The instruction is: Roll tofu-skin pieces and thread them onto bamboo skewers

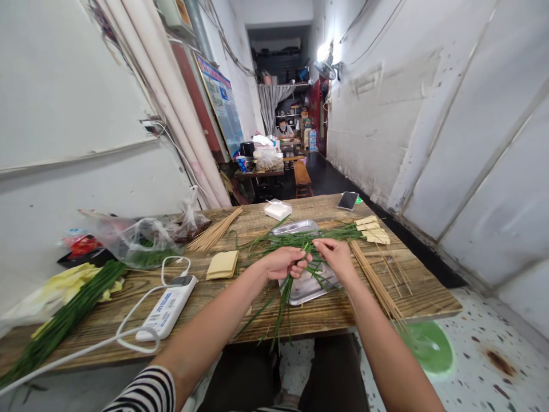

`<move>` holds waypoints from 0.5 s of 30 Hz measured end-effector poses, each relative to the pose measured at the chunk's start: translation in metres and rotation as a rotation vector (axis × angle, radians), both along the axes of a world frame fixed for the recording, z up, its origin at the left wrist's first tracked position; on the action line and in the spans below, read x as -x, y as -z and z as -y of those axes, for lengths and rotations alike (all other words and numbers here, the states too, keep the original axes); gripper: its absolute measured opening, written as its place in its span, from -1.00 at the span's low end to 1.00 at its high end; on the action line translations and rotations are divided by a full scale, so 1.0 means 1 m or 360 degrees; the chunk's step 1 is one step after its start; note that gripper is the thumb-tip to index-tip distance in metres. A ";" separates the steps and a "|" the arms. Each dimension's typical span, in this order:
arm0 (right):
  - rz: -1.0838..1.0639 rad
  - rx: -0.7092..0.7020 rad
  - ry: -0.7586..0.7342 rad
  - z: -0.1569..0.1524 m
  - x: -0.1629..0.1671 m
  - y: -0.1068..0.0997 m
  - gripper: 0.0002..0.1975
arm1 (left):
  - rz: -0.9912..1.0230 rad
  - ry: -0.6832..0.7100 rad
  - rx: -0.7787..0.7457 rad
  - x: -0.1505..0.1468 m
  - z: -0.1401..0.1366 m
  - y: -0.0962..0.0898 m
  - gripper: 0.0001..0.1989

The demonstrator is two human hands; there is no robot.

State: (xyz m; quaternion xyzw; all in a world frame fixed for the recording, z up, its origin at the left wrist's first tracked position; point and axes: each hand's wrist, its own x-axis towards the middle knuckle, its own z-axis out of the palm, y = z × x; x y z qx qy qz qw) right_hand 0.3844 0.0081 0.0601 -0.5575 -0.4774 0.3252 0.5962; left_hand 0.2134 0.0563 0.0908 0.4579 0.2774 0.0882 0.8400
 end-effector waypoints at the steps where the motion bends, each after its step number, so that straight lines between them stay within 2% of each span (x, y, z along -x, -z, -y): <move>1: -0.0064 0.0035 -0.0040 0.000 0.000 -0.002 -0.63 | 0.0004 0.0008 -0.0001 0.000 0.000 0.000 -0.86; 5: -0.0105 0.0193 -0.0263 -0.003 0.000 -0.007 -0.69 | 0.0016 0.0008 0.0018 0.001 0.000 0.001 -0.86; 8: -0.0029 0.0189 -0.0254 -0.009 -0.005 -0.009 -0.69 | 0.0024 0.0001 0.0036 0.002 -0.001 0.000 -0.86; 11: 0.0023 0.0114 -0.0128 -0.022 -0.018 -0.016 -0.70 | 0.0022 -0.0022 0.0062 0.003 -0.003 0.001 -0.86; 15: 0.0043 -0.0044 0.0298 -0.040 -0.042 -0.039 -0.75 | 0.0000 -0.0115 0.0111 0.006 -0.007 0.007 -0.84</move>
